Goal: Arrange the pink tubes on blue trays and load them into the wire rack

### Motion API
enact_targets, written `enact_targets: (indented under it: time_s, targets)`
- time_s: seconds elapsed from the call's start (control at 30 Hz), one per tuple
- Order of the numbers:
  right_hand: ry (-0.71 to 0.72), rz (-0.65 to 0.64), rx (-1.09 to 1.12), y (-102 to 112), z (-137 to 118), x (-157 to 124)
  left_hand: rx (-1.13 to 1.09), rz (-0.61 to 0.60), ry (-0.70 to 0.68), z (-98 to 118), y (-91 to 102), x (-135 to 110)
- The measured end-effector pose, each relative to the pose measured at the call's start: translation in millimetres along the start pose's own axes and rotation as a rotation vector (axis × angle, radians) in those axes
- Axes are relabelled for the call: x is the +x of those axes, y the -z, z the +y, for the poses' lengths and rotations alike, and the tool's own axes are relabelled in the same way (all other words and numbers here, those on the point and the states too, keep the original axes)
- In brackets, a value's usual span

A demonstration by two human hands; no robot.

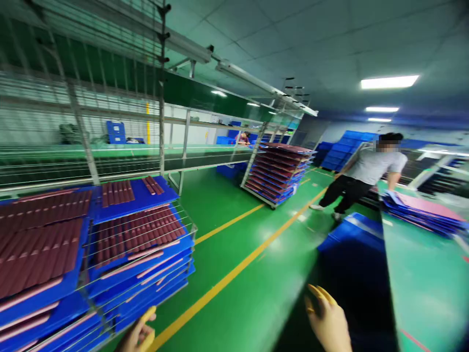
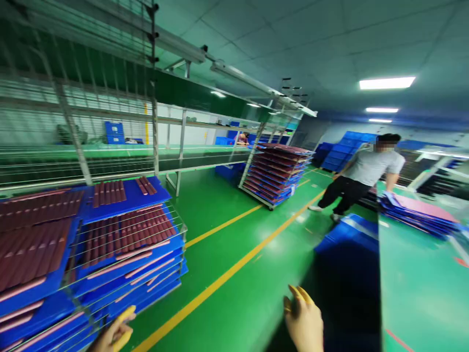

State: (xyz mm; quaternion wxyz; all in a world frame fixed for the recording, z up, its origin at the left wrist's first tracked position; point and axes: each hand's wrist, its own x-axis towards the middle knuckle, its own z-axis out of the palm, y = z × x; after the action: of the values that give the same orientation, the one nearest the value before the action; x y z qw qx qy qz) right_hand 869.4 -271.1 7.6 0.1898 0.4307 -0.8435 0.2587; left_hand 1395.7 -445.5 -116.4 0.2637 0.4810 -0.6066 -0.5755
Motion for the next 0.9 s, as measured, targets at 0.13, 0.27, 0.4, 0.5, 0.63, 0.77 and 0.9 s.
enact_targets:
  time_s: [0.13,0.27,0.4,0.5,0.63,0.77,0.9]
  targets:
    - [0.131,-0.168,0.155,-105.9,-125.3,17.4,-0.163,0.305,0.069,-8.1,116.5,1.5]
    - [0.249,-0.307,0.226,-183.1,-218.8,27.6,-0.239,0.494,0.099,-0.9,191.9,7.0]
    - [0.351,-0.383,0.248,-241.1,-290.1,43.6,-0.224,0.606,0.093,-2.6,228.6,29.3]
    - [0.419,-0.431,0.272,-280.9,-332.7,59.8,-0.188,0.649,0.102,-3.2,247.6,59.3]
    - [0.458,-0.474,0.324,-341.9,-380.8,99.9,-0.144,0.673,0.094,7.5,279.0,124.1]
    - [0.463,-0.515,0.346,-412.4,-427.0,163.5,-0.025,0.701,0.229,26.8,316.5,217.7]
    - [0.428,-0.507,0.318,-484.0,-464.8,236.9,0.068,0.76,0.321,36.6,350.5,315.6]
